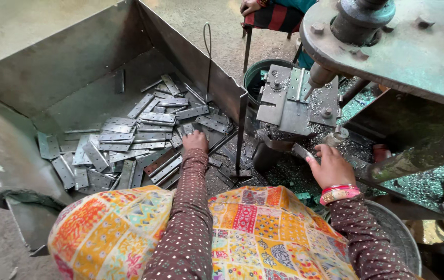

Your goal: The person places a metal plate into a machine jig, pulls a lever to drill holes, and then drops the finished plate into a large metal bin.

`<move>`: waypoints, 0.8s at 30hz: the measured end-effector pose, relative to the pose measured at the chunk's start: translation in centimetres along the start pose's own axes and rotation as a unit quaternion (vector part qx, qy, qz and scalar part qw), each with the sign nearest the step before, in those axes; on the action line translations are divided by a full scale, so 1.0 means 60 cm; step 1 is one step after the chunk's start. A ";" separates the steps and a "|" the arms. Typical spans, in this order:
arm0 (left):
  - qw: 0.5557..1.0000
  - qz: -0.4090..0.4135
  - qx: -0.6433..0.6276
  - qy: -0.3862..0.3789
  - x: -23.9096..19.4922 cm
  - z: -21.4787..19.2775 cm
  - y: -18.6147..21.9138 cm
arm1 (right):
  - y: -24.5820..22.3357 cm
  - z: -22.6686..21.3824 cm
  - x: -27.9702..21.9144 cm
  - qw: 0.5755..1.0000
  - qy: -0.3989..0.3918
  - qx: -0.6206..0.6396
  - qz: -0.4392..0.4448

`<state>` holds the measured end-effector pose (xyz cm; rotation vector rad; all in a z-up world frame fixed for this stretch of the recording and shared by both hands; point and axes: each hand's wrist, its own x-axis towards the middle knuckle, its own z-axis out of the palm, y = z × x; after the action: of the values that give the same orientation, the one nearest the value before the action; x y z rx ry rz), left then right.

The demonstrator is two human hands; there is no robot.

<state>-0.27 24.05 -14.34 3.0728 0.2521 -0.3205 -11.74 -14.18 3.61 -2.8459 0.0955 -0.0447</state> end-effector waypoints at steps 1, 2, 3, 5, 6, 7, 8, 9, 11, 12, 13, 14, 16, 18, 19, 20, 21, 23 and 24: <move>1.000 -0.003 0.012 -0.008 -0.013 -0.011 0.001 | -0.001 0.000 -0.002 1.000 -0.001 -0.001 -0.005; 0.999 -0.016 0.035 -0.025 -0.025 -0.020 0.004 | 0.000 -0.001 -0.004 1.000 -0.001 -0.004 -0.009; 0.997 -0.028 0.058 -0.042 -0.037 -0.029 0.004 | 0.000 -0.001 -0.004 1.000 -0.001 -0.007 -0.013; 0.995 -0.083 0.034 -0.033 -0.054 -0.045 0.014 | 0.001 0.000 0.001 1.000 -0.009 -0.004 -0.001; 0.992 -0.127 -0.014 -0.010 -0.067 -0.047 0.018 | 0.002 0.001 0.001 1.000 -0.017 -0.004 0.003; 0.983 -0.171 -0.061 0.013 -0.075 -0.050 0.024 | 0.003 0.001 0.003 1.000 -0.013 0.000 0.001; 0.977 -0.190 -0.091 0.023 -0.080 -0.053 0.028 | 0.004 0.002 0.004 1.000 -0.010 0.004 -0.002; 0.970 -0.210 -0.120 0.032 -0.082 -0.056 0.033 | 0.005 0.003 0.005 1.000 -0.008 0.008 -0.005; 0.957 -0.242 -0.158 0.030 -0.084 -0.059 0.035 | 0.007 0.005 0.003 1.000 -0.011 0.016 -0.002; 0.952 -0.254 -0.168 0.021 -0.080 -0.062 0.032 | 0.007 0.005 0.003 1.000 -0.011 0.020 -0.001; 0.947 -0.267 -0.177 0.012 -0.078 -0.064 0.029 | 0.007 0.005 0.003 1.000 -0.009 0.024 0.000; 0.935 -0.285 -0.210 0.030 -0.073 -0.068 0.028 | 0.006 0.004 0.005 1.000 -0.005 0.026 0.002; 0.906 -0.319 -0.272 0.064 -0.067 -0.070 0.025 | 0.007 0.002 0.007 1.000 -0.001 0.027 -0.001; 0.900 -0.312 -0.296 0.070 -0.069 -0.067 0.024 | 0.007 0.003 0.005 1.000 -0.003 0.022 -0.012; 0.897 -0.310 -0.308 0.073 -0.073 -0.065 0.024 | 0.006 0.004 0.002 1.000 -0.010 0.019 -0.006; 0.899 -0.304 -0.308 0.069 -0.073 -0.064 0.026 | 0.005 0.003 0.005 1.000 -0.015 0.015 -0.002; 0.901 -0.298 -0.309 0.065 -0.075 -0.064 0.026 | 0.004 0.002 0.005 1.000 -0.020 0.011 0.001; 0.914 -0.288 -0.277 0.073 -0.077 -0.061 0.031 | 0.002 -0.002 0.007 1.000 -0.024 0.015 0.007; 0.924 -0.283 -0.243 0.086 -0.077 -0.058 0.031 | 0.002 -0.003 0.007 0.999 -0.025 0.018 0.010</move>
<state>-3.73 21.68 -9.91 2.4732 1.0564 0.0088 -11.33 -14.36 3.78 -2.8084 0.1106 0.0300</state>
